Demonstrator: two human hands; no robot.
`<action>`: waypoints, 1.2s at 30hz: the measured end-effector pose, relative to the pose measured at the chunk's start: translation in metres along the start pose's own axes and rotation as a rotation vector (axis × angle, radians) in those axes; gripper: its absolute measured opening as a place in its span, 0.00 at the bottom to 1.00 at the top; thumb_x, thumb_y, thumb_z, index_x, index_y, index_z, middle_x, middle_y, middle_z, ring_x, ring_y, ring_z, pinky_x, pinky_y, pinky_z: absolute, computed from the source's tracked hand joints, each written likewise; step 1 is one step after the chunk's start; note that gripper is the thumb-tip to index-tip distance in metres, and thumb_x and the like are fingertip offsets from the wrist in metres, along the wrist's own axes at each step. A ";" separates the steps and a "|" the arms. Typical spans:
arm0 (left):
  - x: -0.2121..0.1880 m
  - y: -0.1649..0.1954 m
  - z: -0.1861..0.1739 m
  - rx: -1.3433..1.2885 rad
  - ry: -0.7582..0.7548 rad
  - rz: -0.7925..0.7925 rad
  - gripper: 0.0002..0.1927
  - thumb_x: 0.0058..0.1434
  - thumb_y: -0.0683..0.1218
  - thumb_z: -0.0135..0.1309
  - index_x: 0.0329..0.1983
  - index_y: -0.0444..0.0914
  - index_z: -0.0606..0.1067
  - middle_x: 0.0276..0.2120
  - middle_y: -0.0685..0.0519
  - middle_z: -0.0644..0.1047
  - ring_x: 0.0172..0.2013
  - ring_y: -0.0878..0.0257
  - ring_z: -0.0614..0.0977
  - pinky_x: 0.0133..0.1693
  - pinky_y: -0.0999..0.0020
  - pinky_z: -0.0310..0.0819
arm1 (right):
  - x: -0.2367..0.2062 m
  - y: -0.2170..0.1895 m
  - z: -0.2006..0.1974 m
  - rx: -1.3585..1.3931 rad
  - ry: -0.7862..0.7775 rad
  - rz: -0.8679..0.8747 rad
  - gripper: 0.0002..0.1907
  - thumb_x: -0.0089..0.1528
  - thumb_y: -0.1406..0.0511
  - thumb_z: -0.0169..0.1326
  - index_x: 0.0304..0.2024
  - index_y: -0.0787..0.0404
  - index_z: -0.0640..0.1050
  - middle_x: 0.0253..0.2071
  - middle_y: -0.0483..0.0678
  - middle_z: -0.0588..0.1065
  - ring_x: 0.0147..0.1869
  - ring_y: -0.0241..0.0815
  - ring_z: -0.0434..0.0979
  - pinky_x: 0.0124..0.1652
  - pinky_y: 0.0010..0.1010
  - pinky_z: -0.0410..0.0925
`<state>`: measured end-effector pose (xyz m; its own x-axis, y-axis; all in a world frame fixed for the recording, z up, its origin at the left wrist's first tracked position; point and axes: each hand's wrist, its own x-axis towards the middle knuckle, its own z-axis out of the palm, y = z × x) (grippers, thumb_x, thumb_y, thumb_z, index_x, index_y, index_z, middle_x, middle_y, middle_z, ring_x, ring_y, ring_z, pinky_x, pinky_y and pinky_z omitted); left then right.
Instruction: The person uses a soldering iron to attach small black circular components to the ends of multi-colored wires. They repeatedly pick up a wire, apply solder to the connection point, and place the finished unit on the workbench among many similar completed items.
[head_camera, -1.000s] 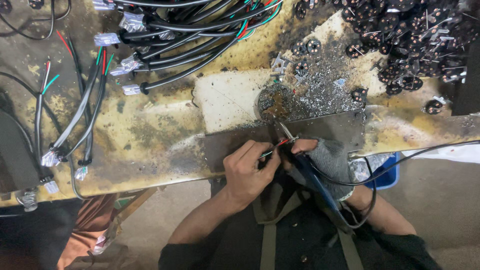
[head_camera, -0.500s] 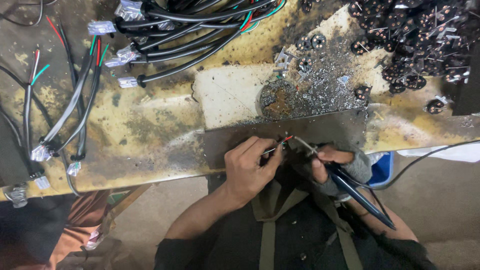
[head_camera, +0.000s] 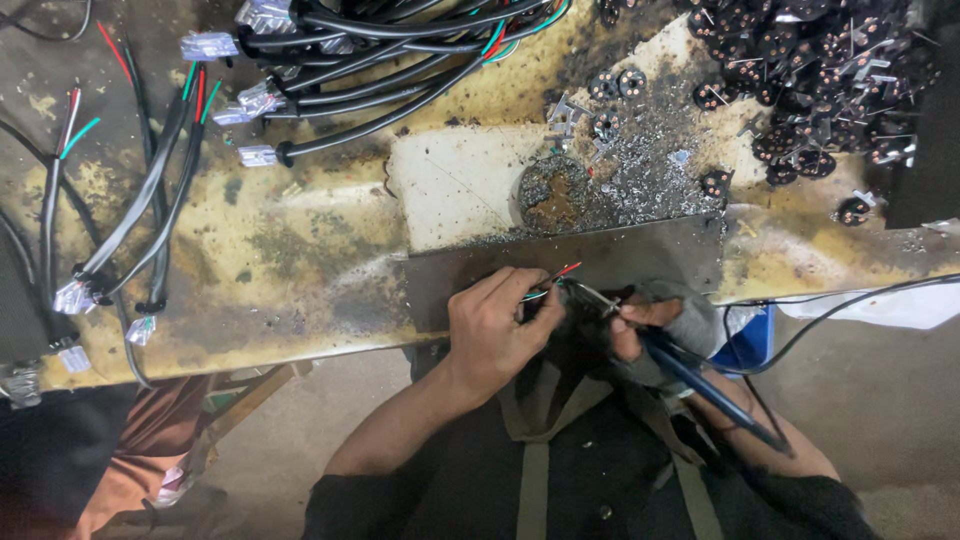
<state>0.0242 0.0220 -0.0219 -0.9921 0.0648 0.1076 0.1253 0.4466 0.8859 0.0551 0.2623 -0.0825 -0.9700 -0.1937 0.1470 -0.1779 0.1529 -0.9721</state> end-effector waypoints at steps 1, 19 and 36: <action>0.000 0.000 0.000 0.001 0.005 0.004 0.09 0.56 0.40 0.65 0.38 0.34 0.78 0.28 0.50 0.78 0.22 0.60 0.78 0.26 0.66 0.71 | -0.003 0.001 -0.003 0.073 -0.023 0.310 0.05 0.65 0.72 0.57 0.36 0.64 0.73 0.26 0.47 0.70 0.28 0.41 0.70 0.31 0.28 0.64; 0.006 0.003 0.000 0.070 -0.020 0.022 0.09 0.56 0.40 0.64 0.37 0.35 0.76 0.29 0.48 0.78 0.28 0.52 0.82 0.31 0.60 0.76 | -0.024 -0.003 -0.017 -0.250 -0.134 0.232 0.10 0.62 0.71 0.56 0.25 0.59 0.73 0.21 0.46 0.71 0.24 0.38 0.73 0.29 0.25 0.63; 0.003 0.003 0.003 0.112 -0.021 0.045 0.10 0.56 0.40 0.62 0.38 0.35 0.75 0.31 0.47 0.78 0.30 0.51 0.82 0.31 0.61 0.77 | -0.025 0.014 -0.026 0.404 0.071 1.157 0.07 0.60 0.71 0.55 0.29 0.71 0.77 0.22 0.51 0.76 0.25 0.37 0.75 0.26 0.27 0.65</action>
<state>0.0220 0.0263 -0.0208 -0.9852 0.1055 0.1354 0.1711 0.5400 0.8241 0.0730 0.2947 -0.0947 -0.5312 -0.0882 -0.8426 0.8457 -0.1143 -0.5212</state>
